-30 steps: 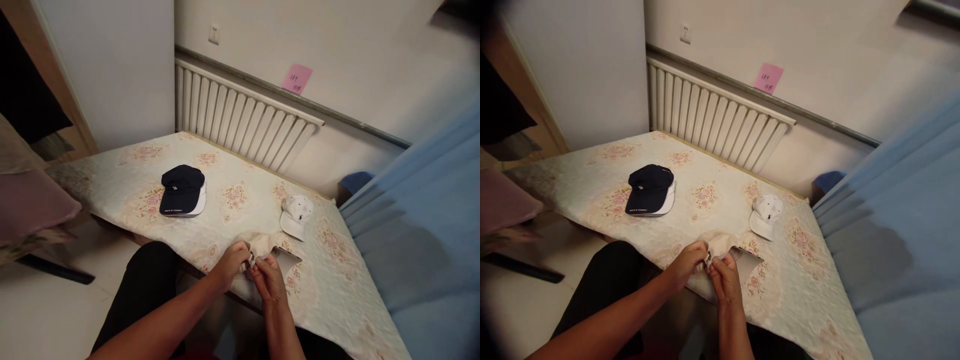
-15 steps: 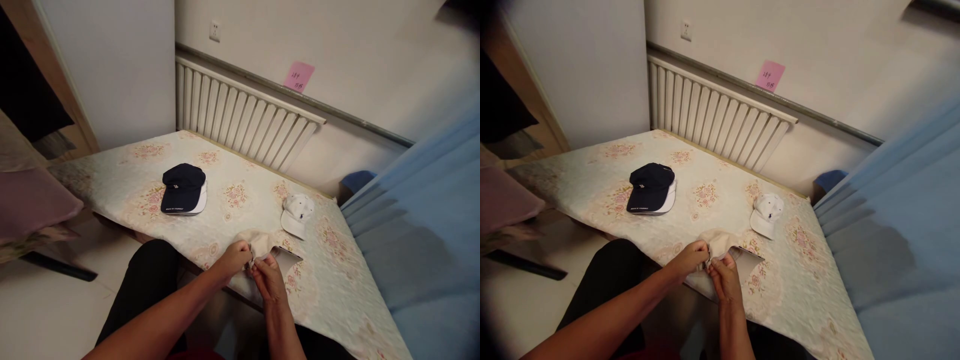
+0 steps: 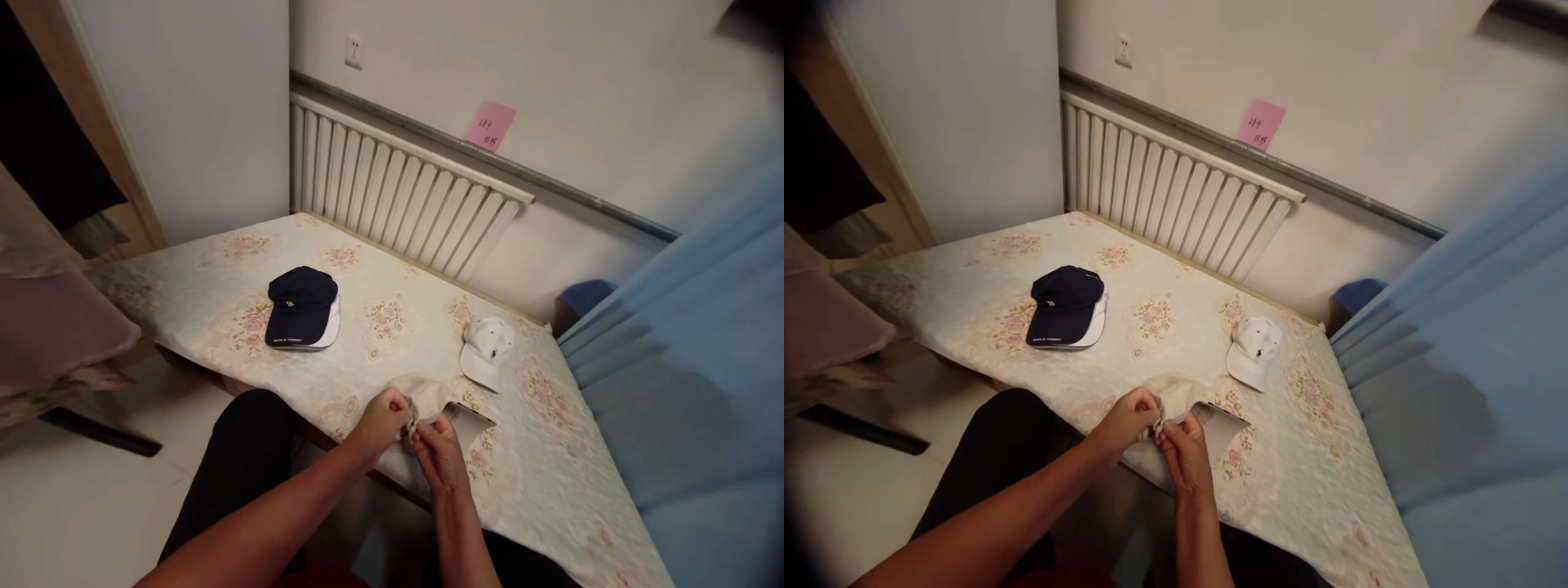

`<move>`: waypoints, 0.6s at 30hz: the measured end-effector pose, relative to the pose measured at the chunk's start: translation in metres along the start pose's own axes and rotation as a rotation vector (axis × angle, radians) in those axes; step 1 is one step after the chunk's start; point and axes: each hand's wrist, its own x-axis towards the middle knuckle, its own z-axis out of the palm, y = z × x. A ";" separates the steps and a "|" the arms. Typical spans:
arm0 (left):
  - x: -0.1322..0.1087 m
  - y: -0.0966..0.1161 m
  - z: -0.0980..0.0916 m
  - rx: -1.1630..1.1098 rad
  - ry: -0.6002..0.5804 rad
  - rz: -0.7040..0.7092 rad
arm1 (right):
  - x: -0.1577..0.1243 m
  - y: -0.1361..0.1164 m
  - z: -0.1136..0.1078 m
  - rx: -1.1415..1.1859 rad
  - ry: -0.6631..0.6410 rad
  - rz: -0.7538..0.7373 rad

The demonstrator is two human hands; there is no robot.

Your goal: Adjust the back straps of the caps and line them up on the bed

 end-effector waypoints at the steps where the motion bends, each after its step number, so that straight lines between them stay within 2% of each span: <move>1: 0.000 0.000 0.000 0.027 0.006 0.008 | 0.000 0.000 0.000 0.002 0.001 0.001; 10: 0.003 -0.010 -0.002 0.141 0.005 0.093 | 0.000 0.000 -0.001 -0.003 -0.016 -0.011; 18: 0.002 -0.003 -0.004 0.229 0.014 0.098 | -0.001 0.000 0.000 -0.023 0.009 -0.009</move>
